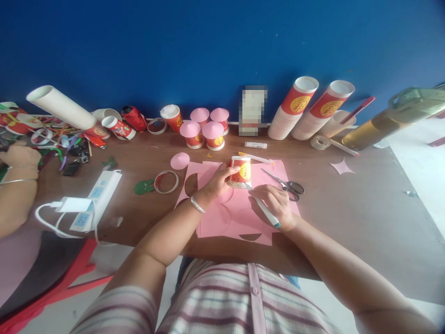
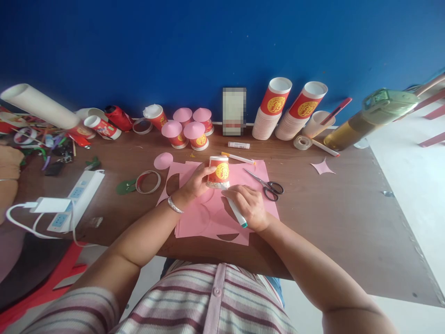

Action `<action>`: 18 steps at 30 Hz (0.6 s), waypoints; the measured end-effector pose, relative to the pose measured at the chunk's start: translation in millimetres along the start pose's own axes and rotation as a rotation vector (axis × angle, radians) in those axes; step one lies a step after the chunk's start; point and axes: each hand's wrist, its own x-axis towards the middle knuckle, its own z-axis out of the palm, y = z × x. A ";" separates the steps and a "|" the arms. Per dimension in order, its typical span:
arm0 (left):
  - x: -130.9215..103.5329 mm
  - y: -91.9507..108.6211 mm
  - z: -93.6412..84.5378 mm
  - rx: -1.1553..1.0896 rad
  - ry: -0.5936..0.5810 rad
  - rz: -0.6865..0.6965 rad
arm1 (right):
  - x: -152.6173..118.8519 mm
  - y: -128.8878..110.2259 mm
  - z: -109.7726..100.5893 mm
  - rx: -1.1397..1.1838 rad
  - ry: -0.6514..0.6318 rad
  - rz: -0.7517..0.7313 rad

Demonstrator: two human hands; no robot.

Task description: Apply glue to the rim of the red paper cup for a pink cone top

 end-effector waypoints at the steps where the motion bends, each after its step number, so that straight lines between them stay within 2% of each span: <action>1: -0.2 -0.1 0.2 0.000 0.002 0.005 | -0.2 0.0 0.1 0.002 -0.004 0.003; 18: 0.8 -3.6 -2.3 -0.010 -0.016 -0.049 | 1.0 -0.9 1.8 -0.011 0.000 -0.006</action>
